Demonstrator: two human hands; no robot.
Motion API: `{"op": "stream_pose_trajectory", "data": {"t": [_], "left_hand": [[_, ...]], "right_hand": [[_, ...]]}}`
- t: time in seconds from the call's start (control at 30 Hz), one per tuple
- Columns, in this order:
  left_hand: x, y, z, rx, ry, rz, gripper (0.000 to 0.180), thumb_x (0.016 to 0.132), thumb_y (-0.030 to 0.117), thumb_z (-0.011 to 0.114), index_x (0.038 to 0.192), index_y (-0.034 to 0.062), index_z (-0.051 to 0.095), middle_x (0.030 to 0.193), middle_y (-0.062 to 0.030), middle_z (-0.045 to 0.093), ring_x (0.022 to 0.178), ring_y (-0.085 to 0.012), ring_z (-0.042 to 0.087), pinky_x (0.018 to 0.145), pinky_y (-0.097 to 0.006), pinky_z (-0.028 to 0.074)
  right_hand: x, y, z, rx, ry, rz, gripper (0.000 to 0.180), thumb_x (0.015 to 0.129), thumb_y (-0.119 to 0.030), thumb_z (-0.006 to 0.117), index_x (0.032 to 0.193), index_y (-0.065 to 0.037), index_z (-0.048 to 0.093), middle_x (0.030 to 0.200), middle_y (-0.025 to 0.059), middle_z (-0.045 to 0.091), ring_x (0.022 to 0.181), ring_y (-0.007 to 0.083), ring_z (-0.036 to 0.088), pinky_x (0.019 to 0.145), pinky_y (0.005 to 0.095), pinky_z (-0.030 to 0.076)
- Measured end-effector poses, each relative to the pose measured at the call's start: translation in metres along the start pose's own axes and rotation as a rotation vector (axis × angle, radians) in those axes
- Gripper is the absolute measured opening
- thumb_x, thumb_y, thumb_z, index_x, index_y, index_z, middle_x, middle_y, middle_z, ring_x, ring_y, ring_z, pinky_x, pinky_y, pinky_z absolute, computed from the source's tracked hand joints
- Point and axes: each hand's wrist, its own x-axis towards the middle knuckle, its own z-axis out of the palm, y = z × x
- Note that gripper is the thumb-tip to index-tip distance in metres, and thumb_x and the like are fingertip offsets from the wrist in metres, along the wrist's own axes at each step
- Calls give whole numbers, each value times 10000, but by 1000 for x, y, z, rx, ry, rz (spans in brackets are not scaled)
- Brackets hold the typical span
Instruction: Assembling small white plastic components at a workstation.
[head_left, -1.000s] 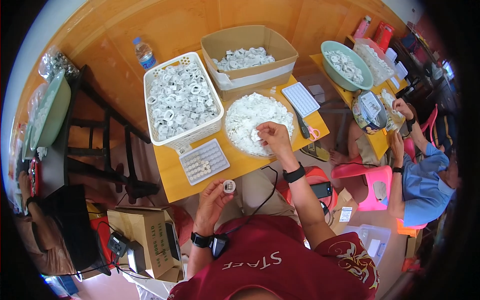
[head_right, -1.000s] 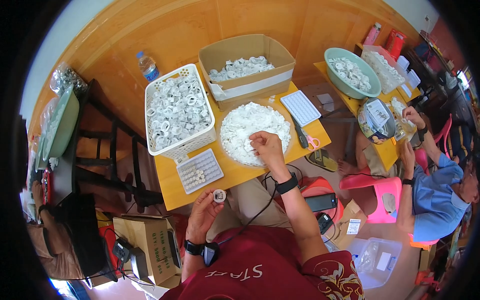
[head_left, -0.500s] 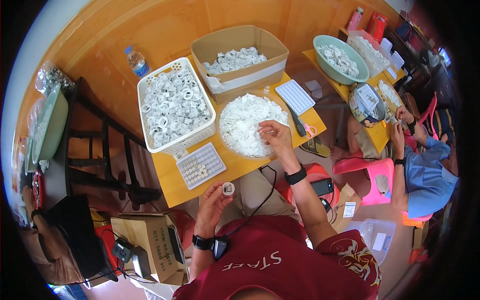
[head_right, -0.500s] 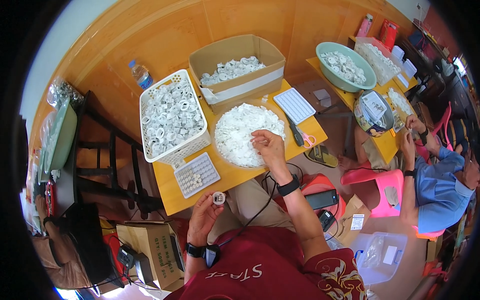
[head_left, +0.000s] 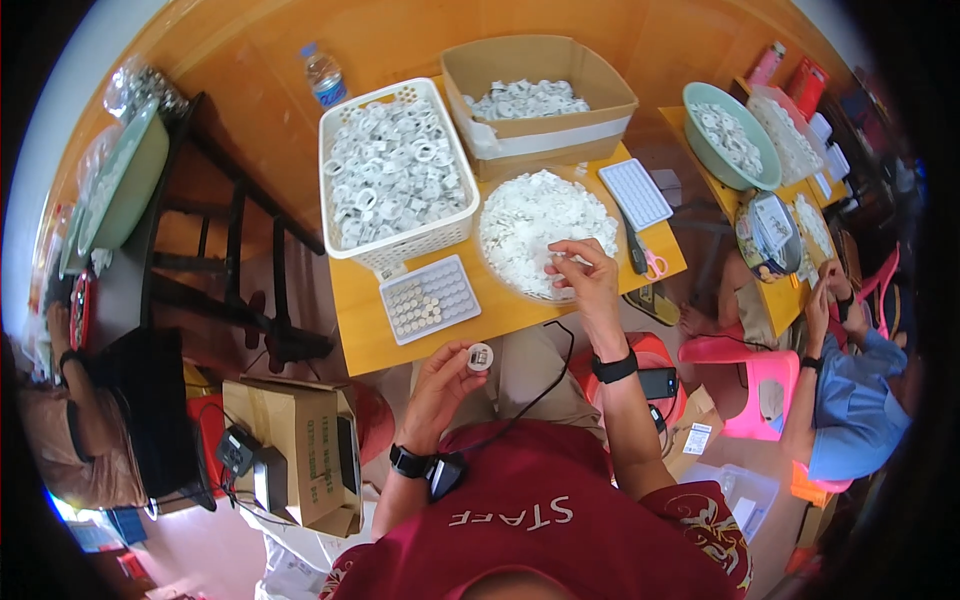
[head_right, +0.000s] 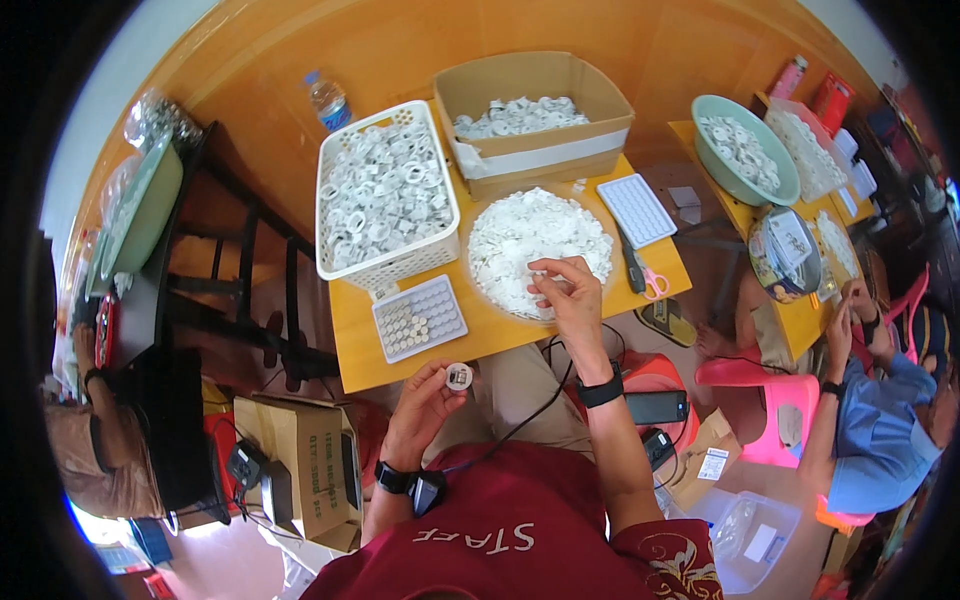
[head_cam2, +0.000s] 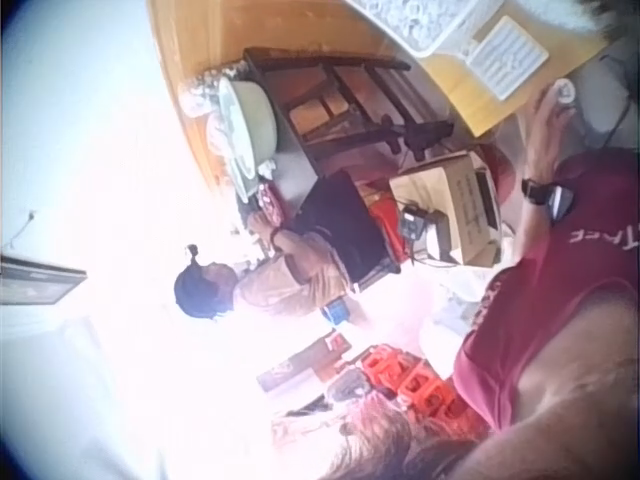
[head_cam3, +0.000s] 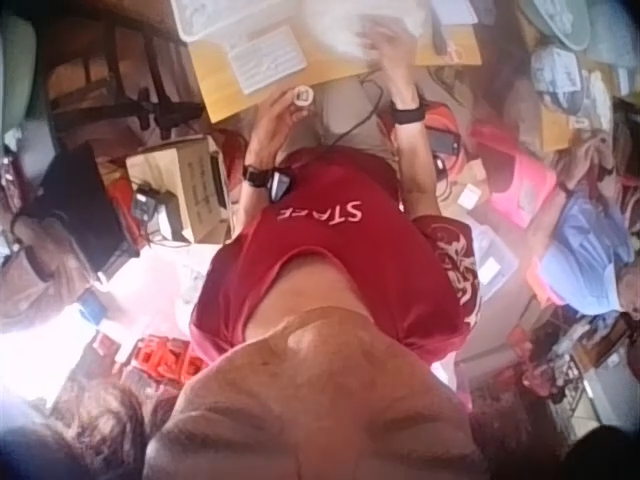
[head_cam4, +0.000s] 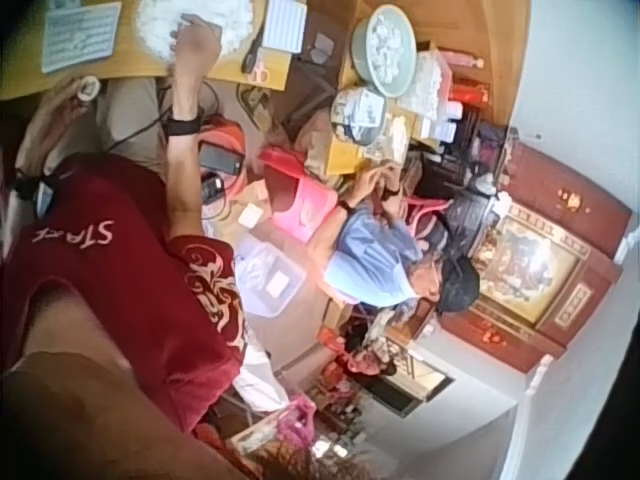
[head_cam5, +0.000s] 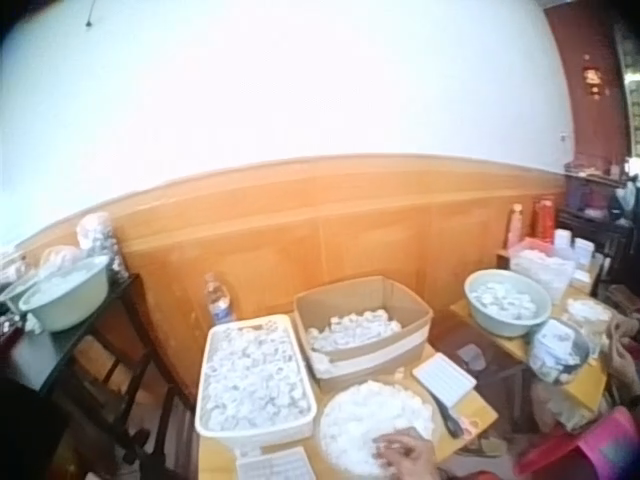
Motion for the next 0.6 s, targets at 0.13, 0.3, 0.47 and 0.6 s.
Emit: {"op": "stream_pose_trajectory", "data": {"t": [0.13,0.3,0.47,0.6], "left_hand": [[0,0,-4,9,-12,11,217,877,148,509,1056,26,519,959,-100,597,794,-149,604,696,-251,515],[1,3,-6,-50,-32,25,236,879,157,507,1072,22,506,979,-118,595,786,-150,609,704,-245,519],[1,8,4,-57,-25,38,215,876,154,514,1050,29,525,968,-101,596,816,-148,600,703,-245,517],[2,5,1,-85,-30,43,205,874,151,519,1042,34,534,957,-84,596,835,-148,594,700,-243,514]], "right_hand": [[-4,-5,0,77,-42,191,141,802,-43,566,929,-22,625,795,47,560,706,159,636,548,202,483],[-7,0,-3,298,-93,209,162,815,-46,540,959,8,589,765,55,587,728,178,638,604,227,513],[-32,-21,14,142,-214,151,147,826,-34,526,952,27,571,811,57,578,711,156,622,619,228,506],[-57,-27,36,21,-441,177,174,791,25,563,963,3,578,809,37,570,679,128,603,589,210,482]]}}
